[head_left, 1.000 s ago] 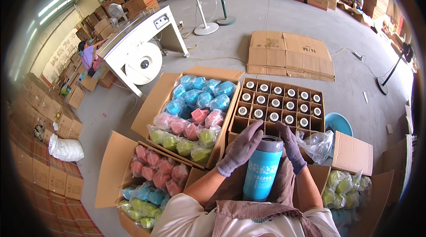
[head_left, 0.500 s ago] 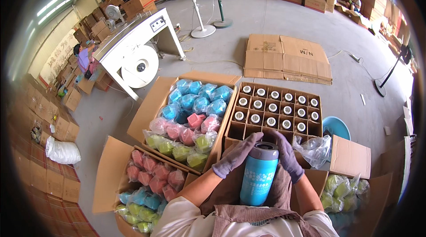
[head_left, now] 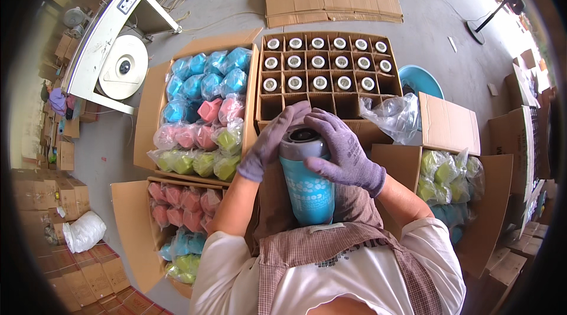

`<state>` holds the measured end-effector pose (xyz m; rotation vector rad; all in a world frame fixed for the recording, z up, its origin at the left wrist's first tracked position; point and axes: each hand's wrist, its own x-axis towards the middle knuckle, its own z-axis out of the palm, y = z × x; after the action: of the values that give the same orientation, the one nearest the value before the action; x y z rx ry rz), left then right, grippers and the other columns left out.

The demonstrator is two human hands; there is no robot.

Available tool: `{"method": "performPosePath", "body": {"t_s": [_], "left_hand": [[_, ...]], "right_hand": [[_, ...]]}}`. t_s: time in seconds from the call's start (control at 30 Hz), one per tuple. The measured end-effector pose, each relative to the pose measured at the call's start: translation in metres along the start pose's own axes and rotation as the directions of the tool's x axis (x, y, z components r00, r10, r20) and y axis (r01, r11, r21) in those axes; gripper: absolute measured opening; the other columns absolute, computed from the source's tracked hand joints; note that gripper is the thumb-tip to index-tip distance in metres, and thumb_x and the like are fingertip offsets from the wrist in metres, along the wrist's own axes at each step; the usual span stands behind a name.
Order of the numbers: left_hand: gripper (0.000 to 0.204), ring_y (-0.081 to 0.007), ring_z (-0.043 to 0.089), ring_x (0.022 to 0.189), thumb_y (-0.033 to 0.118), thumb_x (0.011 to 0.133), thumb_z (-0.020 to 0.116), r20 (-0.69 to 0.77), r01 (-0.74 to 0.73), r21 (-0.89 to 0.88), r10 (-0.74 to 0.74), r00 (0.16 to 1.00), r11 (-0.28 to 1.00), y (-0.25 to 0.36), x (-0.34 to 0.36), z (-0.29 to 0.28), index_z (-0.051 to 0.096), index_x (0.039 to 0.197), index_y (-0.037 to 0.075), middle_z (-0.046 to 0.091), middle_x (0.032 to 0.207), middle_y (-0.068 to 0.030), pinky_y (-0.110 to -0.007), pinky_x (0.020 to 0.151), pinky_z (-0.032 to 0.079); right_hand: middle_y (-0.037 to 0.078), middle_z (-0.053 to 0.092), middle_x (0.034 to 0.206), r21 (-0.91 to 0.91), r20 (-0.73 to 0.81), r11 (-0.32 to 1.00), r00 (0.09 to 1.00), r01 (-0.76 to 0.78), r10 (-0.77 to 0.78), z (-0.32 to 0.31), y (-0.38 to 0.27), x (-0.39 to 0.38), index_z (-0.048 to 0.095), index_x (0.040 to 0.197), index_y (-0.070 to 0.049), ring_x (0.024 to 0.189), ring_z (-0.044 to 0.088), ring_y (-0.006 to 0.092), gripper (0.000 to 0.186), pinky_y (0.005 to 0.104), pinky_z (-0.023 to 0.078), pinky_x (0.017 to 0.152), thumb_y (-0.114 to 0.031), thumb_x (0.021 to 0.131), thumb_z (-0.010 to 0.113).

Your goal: The person places bottles into a large insulated container, secures the lid by hand, and then places the assembled units into a cardboard box.

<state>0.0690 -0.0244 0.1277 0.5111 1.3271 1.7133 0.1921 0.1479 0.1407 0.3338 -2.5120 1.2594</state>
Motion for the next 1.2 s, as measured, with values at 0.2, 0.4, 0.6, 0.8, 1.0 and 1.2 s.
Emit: {"method": "performPosePath", "body": {"t_s": [0.2,0.4,0.6,0.8,1.0,1.2], "left_hand": [[0.078,-0.0269,0.050,0.137,0.059,0.107,0.033,0.092,-0.022,0.216,0.002,0.996,0.976,0.001,0.015,-0.021,0.042,0.149,-0.006,0.054,0.146,-0.0198,-0.038,0.118,0.037],[0.090,-0.0285,0.048,0.140,0.070,0.102,0.030,0.077,-0.004,-0.086,0.011,0.997,0.996,-0.019,0.010,0.002,0.037,0.152,-0.005,0.049,0.150,-0.0214,-0.040,0.119,0.036],[0.082,-0.0215,0.050,0.134,0.065,0.106,0.028,0.218,-0.075,-0.030,0.080,0.973,0.997,-0.031,0.001,0.028,0.044,0.148,-0.003,0.054,0.145,-0.0139,-0.035,0.114,0.039],[0.064,-0.0236,0.056,0.125,0.050,0.110,0.031,0.180,-0.183,0.233,0.142,0.973,0.955,-0.052,-0.044,0.056,0.052,0.140,-0.002,0.061,0.132,-0.0141,-0.036,0.110,0.041],[0.062,-0.0384,0.060,0.107,0.045,0.093,0.069,0.344,-0.451,0.686,0.291,0.892,0.570,-0.048,-0.065,0.098,0.056,0.132,-0.001,0.061,0.113,-0.0219,-0.045,0.096,0.049],[0.070,-0.0356,0.064,0.100,0.046,0.080,0.083,0.303,-0.435,0.750,0.326,0.895,0.498,-0.066,-0.083,0.132,0.059,0.125,-0.001,0.063,0.107,-0.0188,-0.043,0.089,0.052]], "right_hand": [[0.022,0.062,0.128,0.214,0.093,0.976,0.994,0.031,-0.052,-0.017,0.003,0.008,0.060,0.133,0.002,0.124,0.057,0.0405,0.060,0.0471,0.043,0.108,-0.046,0.098,0.060],[0.017,0.070,0.119,0.434,0.317,0.833,0.924,-0.343,0.215,-0.046,0.014,0.016,0.070,0.122,-0.001,0.110,0.067,0.0278,0.033,0.0383,0.050,0.099,-0.025,0.102,0.060],[0.018,0.073,0.106,-0.047,0.579,0.954,0.771,-0.295,0.267,-0.082,-0.016,0.047,0.072,0.116,-0.003,0.098,0.071,0.0282,0.027,0.0374,0.056,0.088,-0.013,0.091,0.069],[0.017,0.071,0.098,-0.024,0.464,0.966,0.853,-0.259,0.240,-0.110,-0.061,-0.014,0.070,0.107,-0.003,0.093,0.070,0.0342,0.028,0.0425,0.056,0.083,-0.018,0.083,0.074],[0.020,0.069,0.084,-0.314,0.110,0.823,0.843,-0.474,0.527,-0.110,-0.078,-0.104,0.066,0.094,-0.005,0.084,0.069,0.0395,0.026,0.0481,0.056,0.076,-0.027,0.081,0.070],[0.020,0.070,0.084,-0.226,0.036,0.626,0.636,-0.746,0.771,-0.111,-0.070,-0.140,0.067,0.093,-0.002,0.082,0.071,0.0368,0.030,0.0452,0.056,0.078,-0.030,0.082,0.067]]}}
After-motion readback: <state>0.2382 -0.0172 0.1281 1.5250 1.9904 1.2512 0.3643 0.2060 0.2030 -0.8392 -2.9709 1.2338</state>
